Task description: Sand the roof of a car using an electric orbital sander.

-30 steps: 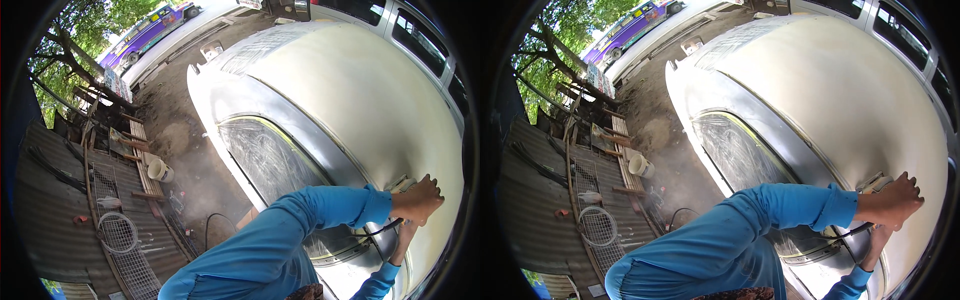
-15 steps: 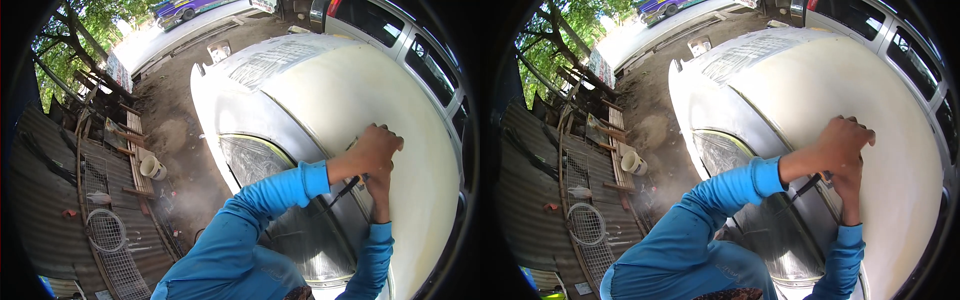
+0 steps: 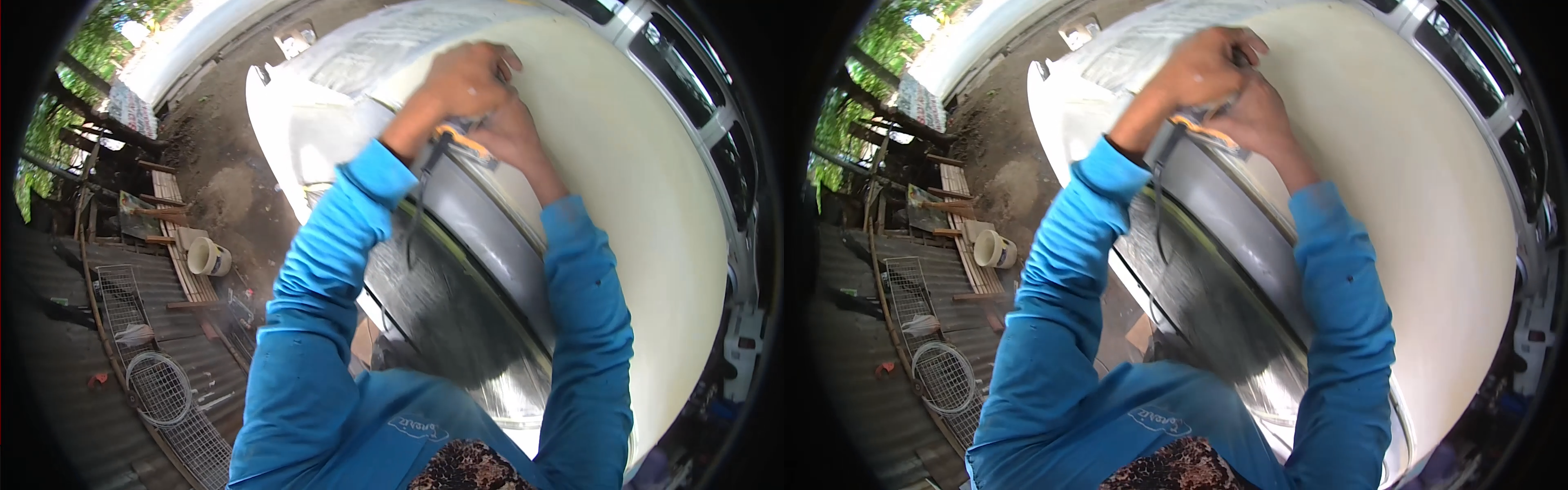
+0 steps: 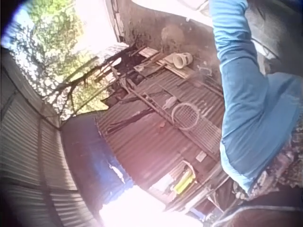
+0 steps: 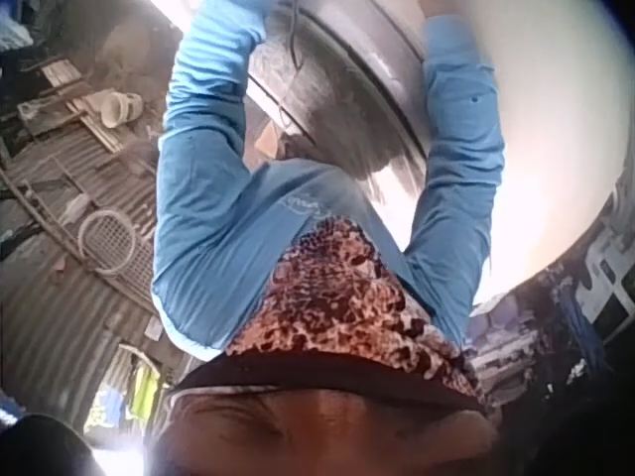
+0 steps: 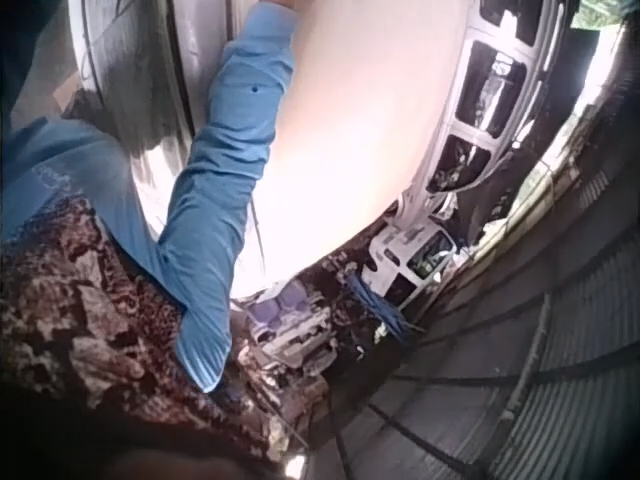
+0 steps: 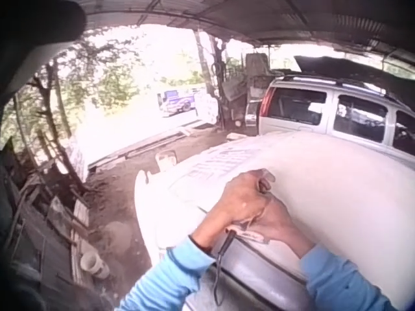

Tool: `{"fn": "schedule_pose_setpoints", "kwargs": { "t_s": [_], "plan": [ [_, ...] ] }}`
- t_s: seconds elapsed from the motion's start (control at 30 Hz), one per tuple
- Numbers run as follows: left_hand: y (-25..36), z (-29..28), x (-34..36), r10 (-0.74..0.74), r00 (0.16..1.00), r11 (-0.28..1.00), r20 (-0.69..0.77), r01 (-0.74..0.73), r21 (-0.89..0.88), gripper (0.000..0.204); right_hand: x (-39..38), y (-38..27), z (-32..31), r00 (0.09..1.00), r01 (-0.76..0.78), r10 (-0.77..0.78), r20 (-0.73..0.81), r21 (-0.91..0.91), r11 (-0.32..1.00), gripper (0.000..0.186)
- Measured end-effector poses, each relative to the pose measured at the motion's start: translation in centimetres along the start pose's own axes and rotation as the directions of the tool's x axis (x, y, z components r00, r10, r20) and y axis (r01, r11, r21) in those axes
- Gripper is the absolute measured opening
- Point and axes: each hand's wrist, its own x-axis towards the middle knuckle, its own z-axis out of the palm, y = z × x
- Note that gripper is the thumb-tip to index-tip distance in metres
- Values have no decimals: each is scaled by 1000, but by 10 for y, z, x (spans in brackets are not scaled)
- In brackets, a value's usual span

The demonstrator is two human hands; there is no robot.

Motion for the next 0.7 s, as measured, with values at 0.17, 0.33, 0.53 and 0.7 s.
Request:
{"fn": "schedule_pose_setpoints", "kwargs": {
  "t_s": [0.17,0.33,0.53,0.7],
  "plan": [
    [18,8,-7,-21,999,991,44,27,-134,25,-23,-4,-9,994,-109,109,1,4,994,64],
    [74,41,-26,87,995,991,51,-91,100,40,-82,-6,-41,996,-66,68,-59,43,997,61],
    [148,112,-47,243,965,969,98,-246,11,38,-195,7,-107,994,-104,105,-31,31,994,42],
    [225,179,-66,389,911,919,133,-375,-118,32,-315,24,-151,933,-291,302,-195,82,953,39]
  ]
}}
